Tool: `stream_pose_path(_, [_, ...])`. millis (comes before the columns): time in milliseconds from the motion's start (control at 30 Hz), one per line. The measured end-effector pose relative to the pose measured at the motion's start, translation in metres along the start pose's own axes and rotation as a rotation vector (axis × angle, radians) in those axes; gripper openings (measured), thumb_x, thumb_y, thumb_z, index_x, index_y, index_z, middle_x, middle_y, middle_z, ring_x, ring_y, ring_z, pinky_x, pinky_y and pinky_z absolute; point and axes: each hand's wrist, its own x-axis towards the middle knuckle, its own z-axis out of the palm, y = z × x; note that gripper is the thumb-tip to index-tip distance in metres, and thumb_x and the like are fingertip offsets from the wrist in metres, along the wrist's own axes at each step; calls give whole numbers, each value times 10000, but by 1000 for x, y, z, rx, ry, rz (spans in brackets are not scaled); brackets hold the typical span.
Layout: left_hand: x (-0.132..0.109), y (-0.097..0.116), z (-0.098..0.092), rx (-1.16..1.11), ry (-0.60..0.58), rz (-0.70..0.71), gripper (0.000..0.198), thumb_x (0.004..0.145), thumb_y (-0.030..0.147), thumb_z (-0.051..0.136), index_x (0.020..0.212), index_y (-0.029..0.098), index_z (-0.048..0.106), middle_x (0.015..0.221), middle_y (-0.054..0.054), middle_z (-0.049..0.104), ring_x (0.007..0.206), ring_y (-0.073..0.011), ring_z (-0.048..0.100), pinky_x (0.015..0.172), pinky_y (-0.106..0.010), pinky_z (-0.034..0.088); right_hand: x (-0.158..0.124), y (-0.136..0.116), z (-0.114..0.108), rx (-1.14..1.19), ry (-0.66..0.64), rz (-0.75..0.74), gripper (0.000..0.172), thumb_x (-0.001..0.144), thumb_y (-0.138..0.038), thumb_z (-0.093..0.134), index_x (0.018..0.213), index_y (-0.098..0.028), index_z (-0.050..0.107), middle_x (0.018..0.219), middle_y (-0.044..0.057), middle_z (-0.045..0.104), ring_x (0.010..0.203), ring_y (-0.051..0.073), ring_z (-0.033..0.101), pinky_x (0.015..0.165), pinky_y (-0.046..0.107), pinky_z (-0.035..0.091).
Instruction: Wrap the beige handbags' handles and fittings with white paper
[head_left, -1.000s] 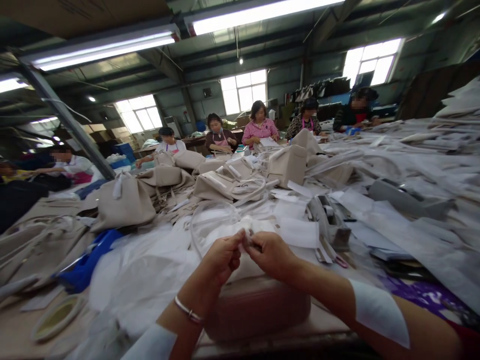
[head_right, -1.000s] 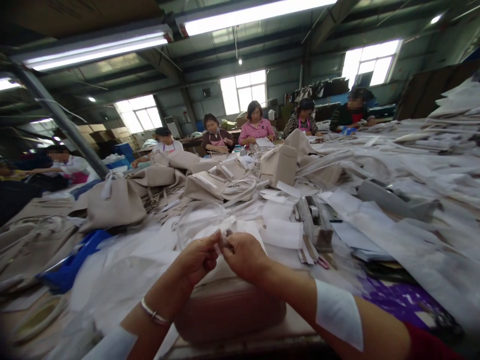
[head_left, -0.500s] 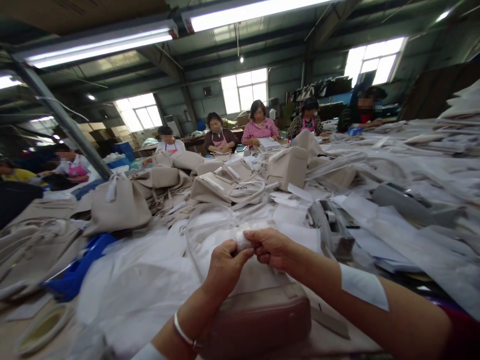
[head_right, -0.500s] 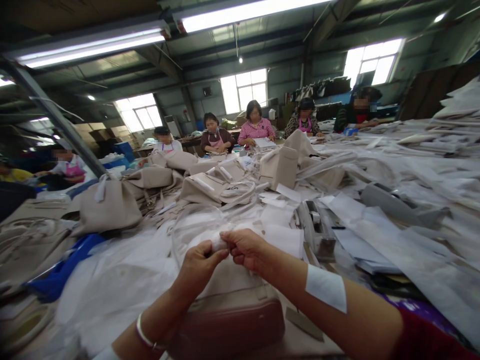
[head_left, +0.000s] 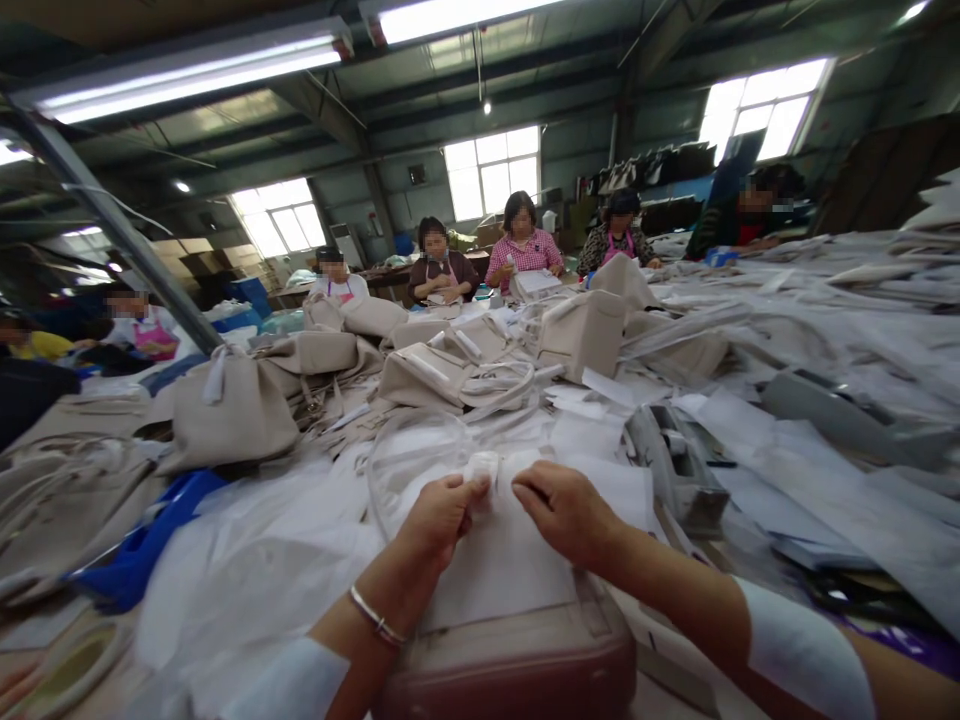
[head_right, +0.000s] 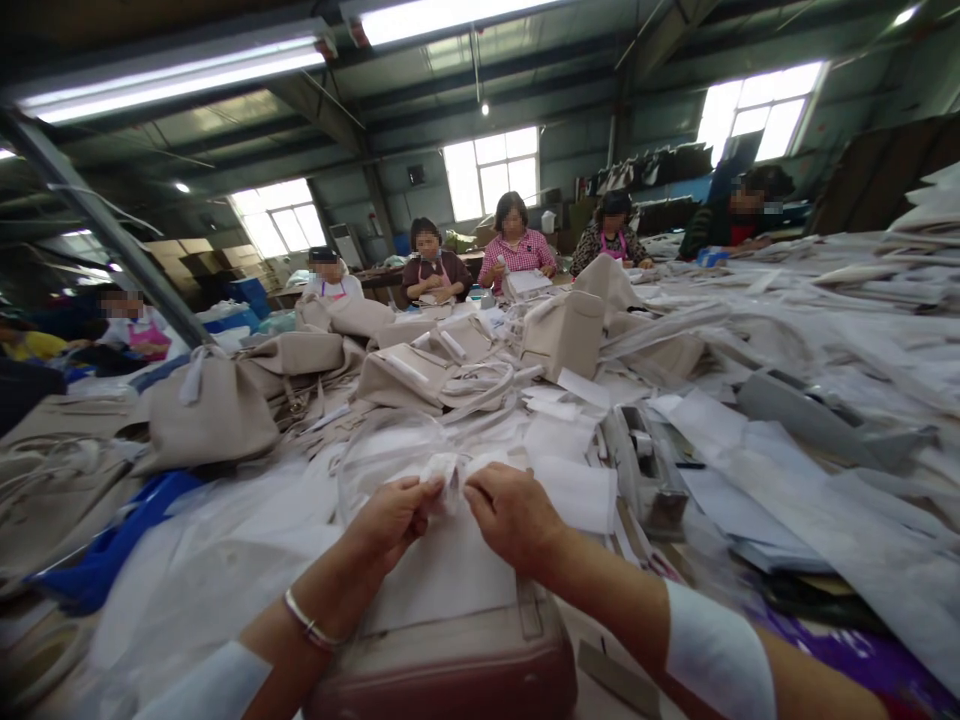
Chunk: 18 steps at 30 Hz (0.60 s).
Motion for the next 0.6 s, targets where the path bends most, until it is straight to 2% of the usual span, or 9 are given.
stream_pose_path(67, [-9,0,0,81,-25,76,377,578,421,844,631,118,626,503,50,499,429,-37,328,434,-192,203,-2,11,-8,154,62,111,208,875,-267,516,824,-164,689,774,45,655,743,172,576,725,292,428])
stream_pose_path(167, [-34,8,2,226,-92,212,326,652,412,800,652,108,681,541,29,533,505,-67,391,506,-204,278,0,25,-17,421,68,335,233,831,-323,563,872,-141,703,689,24,638,626,154,559,626,280,445])
stream_pose_path(233, [-55,15,3,250,-162,258,294,699,402,767,708,114,710,611,2,585,588,-103,459,577,-221,341,4,28,-23,489,94,334,258,812,-319,585,939,-128,702,713,29,639,616,143,551,614,274,452])
stream_pose_path(267, [-65,18,4,244,-203,271,280,715,395,757,736,118,719,665,-16,615,645,-128,495,623,-235,372,6,27,-26,460,108,268,259,805,-297,592,972,-131,701,752,36,642,630,138,549,626,271,454])
stream_pose_path(333, [-85,22,4,225,-279,284,263,736,383,744,781,124,731,764,-47,653,755,-176,541,710,-270,409,9,18,-36,321,92,44,273,791,-218,590,1033,-159,702,841,44,641,662,127,541,653,261,447])
stream_pose_path(400, [-101,24,3,183,-312,273,261,749,376,738,827,127,738,795,-60,662,787,-192,549,740,-289,420,11,3,-48,186,-4,-197,341,772,-145,570,1085,-193,696,895,46,632,702,129,544,680,255,439])
stream_pose_path(467, [-114,25,3,113,-314,238,267,755,377,735,854,129,741,768,-56,656,735,-166,536,702,-274,418,15,-17,-60,81,-119,-378,385,750,-131,580,1110,-213,689,931,48,629,772,147,560,722,258,431])
stream_pose_path(533, [-125,29,5,34,-316,209,262,743,384,748,817,132,742,704,-39,635,645,-123,497,629,-240,398,19,-37,-69,-28,-183,-459,318,754,-158,596,1044,-217,711,909,46,629,792,160,564,725,260,410])
stream_pose_path(600, [-135,36,8,-34,-326,214,260,713,391,772,732,135,734,628,-18,600,574,-92,451,570,-216,370,25,-53,-73,-130,-195,-465,208,783,-177,583,921,-212,734,848,38,628,733,151,548,672,255,377])
